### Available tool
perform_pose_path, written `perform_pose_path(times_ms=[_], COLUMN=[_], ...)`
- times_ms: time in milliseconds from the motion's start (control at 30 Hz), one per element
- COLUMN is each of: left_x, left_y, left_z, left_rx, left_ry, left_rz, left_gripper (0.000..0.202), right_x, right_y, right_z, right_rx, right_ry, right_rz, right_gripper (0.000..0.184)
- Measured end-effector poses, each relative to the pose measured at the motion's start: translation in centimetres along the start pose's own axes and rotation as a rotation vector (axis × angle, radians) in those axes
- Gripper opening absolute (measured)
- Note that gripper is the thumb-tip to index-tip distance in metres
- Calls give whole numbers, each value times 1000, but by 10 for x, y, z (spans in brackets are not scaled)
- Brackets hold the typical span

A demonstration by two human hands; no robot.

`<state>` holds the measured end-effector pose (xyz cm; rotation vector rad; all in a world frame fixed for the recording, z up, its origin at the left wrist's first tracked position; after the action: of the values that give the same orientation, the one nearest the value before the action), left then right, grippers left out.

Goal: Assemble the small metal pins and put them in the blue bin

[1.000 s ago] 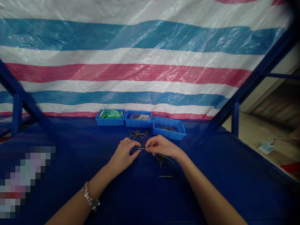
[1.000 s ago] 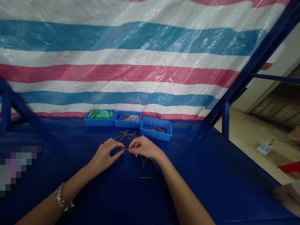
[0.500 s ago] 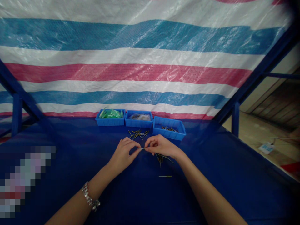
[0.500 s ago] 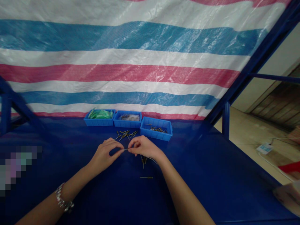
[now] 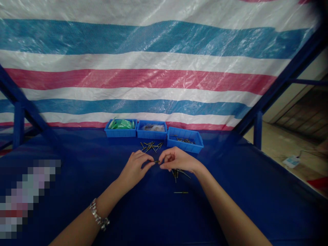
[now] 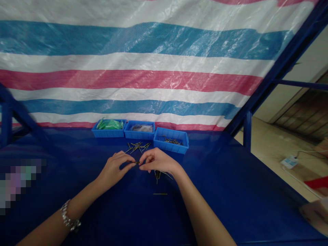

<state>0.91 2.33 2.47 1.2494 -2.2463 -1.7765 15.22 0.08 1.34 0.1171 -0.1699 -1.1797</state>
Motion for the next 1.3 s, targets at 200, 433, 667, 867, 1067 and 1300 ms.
perform_pose_path(times_ms=[200,433,667,867,1067,1300], left_x=[0,1,0,1,1,1], left_y=[-3,-5,0,0,-2,-2], left_z=[1,3,-3,-1,3,2], left_rx=[44,58,41,2,-20,-2], left_ry=[-24,-30,-23,-23,-9,-37], left_rz=[13,5,-24,-40,-38,-56], left_gripper=[5,4,5,6,6,6], right_x=[1,1,-1,-3,-3,-8], right_y=[-4,-4,3,2,0,-1], right_z=[3,6,2,-4,-4,-10], right_rx=[-11,7,69,98,139,140], right_ry=[24,46,22,12,16,29], right_rz=[46,47,-51,-25,-14,-31], right_gripper=[20,20,17,23,21,25])
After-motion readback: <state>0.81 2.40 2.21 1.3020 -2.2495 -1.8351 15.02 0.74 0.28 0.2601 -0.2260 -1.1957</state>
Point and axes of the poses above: each hand's wrist, its own x-axis away from the middle knuckle, its own y-axis out of the back of the hand, z = x × y, the point moved 5 cm from there along -x, towards the middle knuckle, and after that the axes turned 3 degrees about -x, right-handed, at the moved point
